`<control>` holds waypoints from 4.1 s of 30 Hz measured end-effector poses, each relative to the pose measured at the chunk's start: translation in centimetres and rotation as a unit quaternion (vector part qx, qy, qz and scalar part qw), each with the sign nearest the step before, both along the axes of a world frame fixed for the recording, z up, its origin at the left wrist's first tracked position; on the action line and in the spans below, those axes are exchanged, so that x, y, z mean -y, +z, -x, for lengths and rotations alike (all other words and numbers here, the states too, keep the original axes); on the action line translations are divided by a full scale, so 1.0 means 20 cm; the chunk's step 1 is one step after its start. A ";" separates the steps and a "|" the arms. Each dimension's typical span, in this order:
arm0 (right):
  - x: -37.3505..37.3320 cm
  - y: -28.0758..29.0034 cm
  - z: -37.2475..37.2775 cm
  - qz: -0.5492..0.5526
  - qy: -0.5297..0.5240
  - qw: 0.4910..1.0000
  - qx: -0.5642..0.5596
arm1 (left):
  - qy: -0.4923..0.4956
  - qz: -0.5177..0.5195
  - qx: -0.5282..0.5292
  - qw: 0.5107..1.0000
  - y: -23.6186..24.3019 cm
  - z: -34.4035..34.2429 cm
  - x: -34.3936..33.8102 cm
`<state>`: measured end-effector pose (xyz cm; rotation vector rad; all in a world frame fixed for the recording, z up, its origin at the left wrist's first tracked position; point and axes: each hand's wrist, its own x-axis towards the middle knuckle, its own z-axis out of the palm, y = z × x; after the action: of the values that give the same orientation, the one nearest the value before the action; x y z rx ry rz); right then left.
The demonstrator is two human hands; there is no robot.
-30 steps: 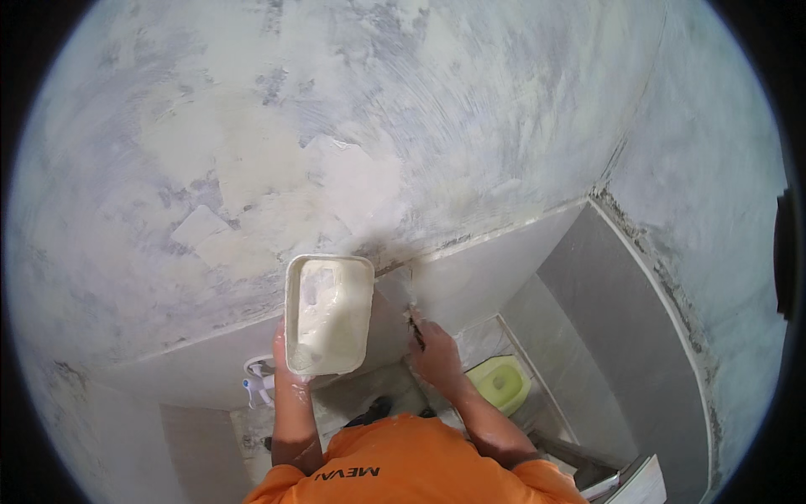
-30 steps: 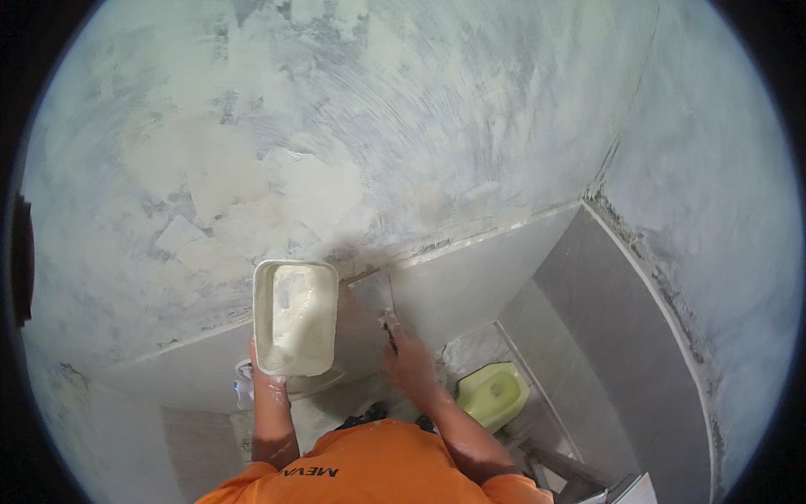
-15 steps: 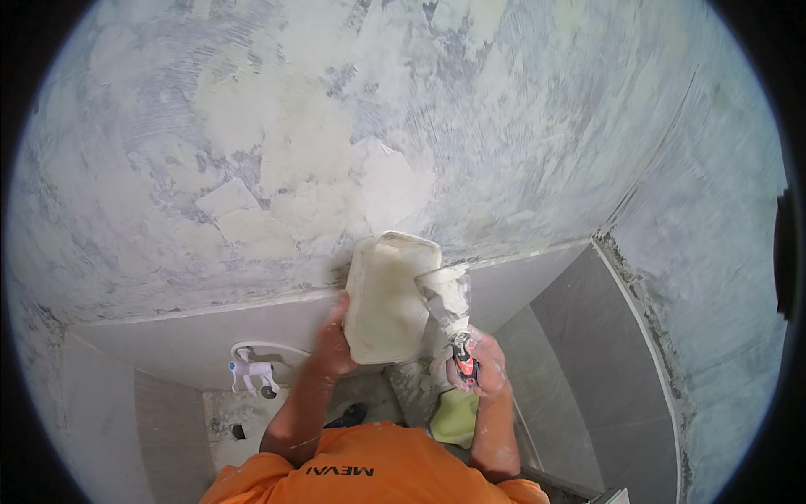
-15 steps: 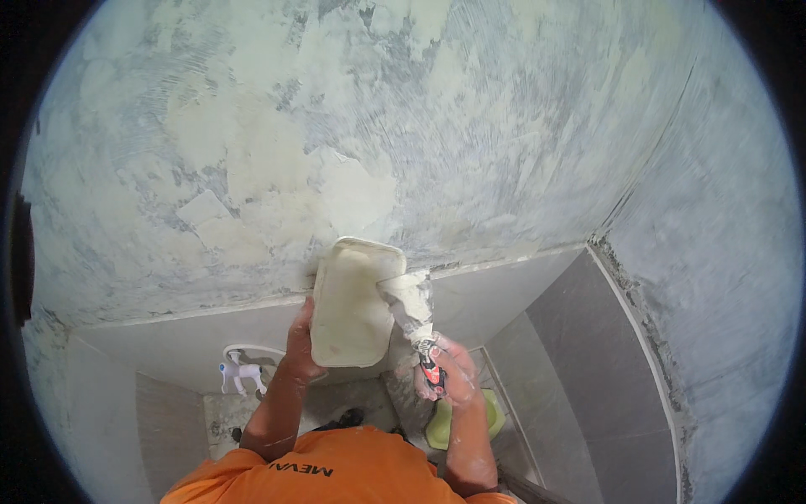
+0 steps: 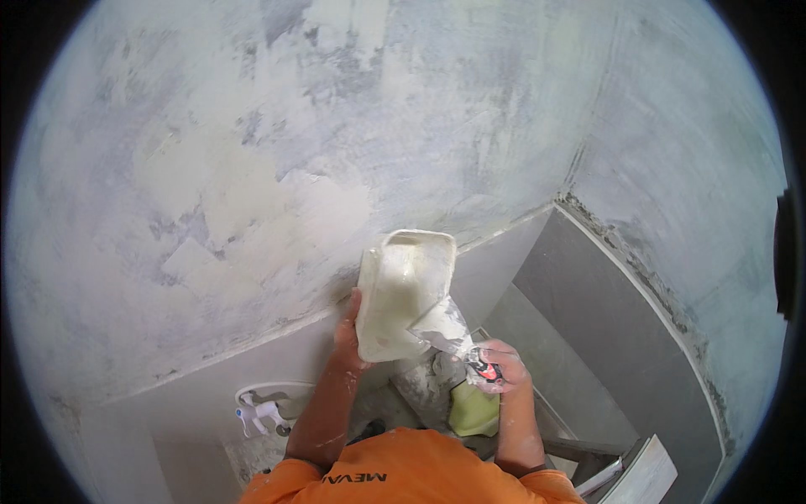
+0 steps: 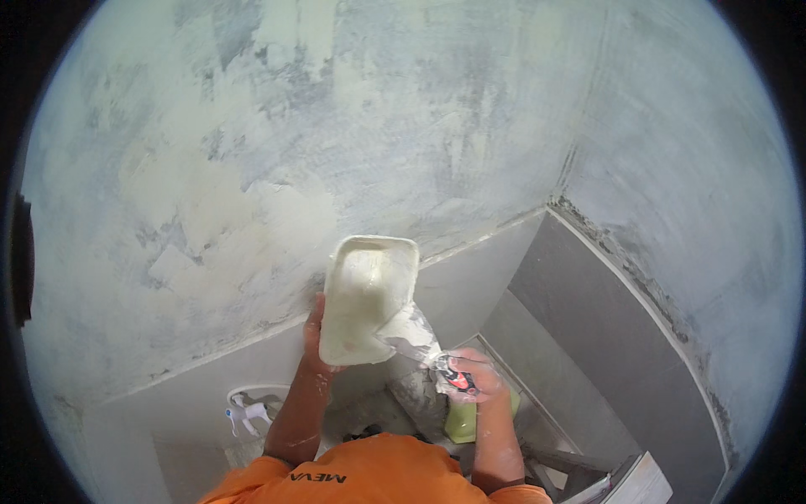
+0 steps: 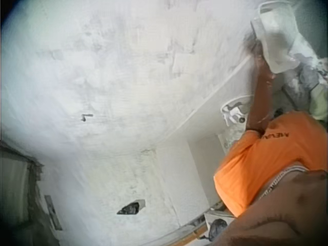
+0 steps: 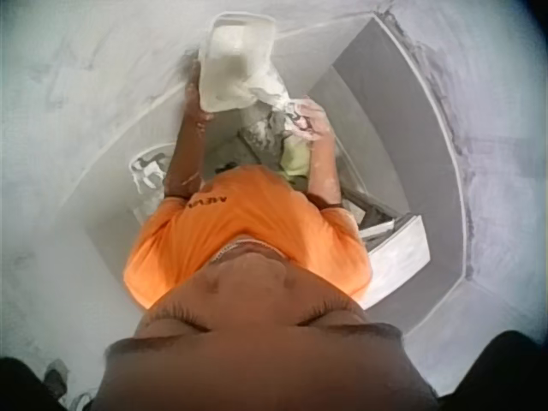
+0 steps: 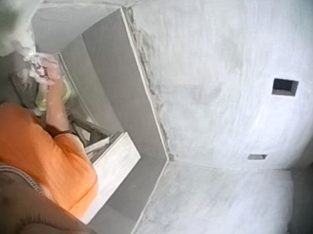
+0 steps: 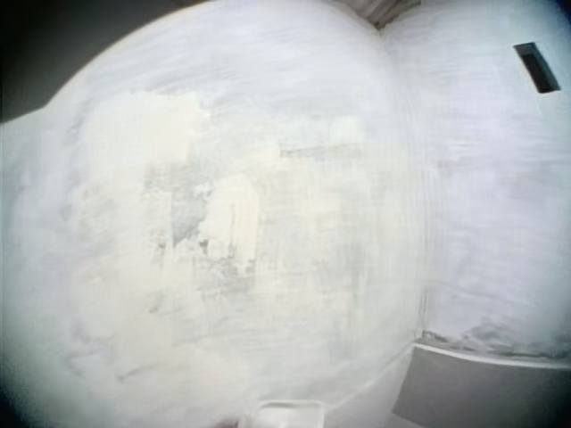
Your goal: The person applies plaster to a corner of a wall using a putty knife and a container of plaster. They scoop plaster from the container and spread it smoothly along the corner and adjacent wall surfaces.
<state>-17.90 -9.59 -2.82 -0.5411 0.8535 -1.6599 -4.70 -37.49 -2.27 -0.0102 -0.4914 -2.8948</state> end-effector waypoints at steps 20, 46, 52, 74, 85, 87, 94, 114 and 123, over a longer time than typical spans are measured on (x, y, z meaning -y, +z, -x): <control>0.07 0.16 -0.33 -0.178 -0.442 0.773 -0.419 | 0.062 0.043 -0.048 0.996 0.12 0.33 -0.40; -0.18 0.73 -0.32 -0.288 -0.469 0.527 -0.648 | 0.099 0.323 -0.076 0.938 0.11 0.48 -0.42; -0.04 0.61 -0.37 -0.384 -0.431 0.501 -0.645 | 0.117 0.308 -0.050 0.943 0.07 0.49 -0.44; -0.32 0.37 -0.49 -0.281 -0.460 0.817 -0.205 | -0.091 -0.043 0.004 0.995 -0.09 0.61 -0.47; -0.29 0.30 -0.46 -0.313 -0.452 0.727 -0.411 | -0.086 0.038 0.030 0.995 -0.08 0.54 -0.46; -0.26 0.28 -0.47 -0.362 -0.437 0.659 -0.494 | -0.079 0.067 0.035 0.994 -0.06 0.52 -0.47; -0.16 0.29 -0.48 -0.486 -0.364 0.603 -0.517 | -0.110 0.143 0.171 0.969 -0.12 0.62 -0.50; 0.11 0.22 -0.61 -0.287 -0.409 0.864 0.057 | -0.145 0.125 0.236 0.953 -0.43 0.44 -0.35; 0.05 0.31 -0.58 -0.059 -0.541 0.838 0.025 | -0.214 0.089 0.142 0.962 -0.27 0.39 -0.29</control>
<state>-6.31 -10.69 3.37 0.1598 1.3387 -2.5827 -12.42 -31.69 -7.60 0.3154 -0.8992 -3.2764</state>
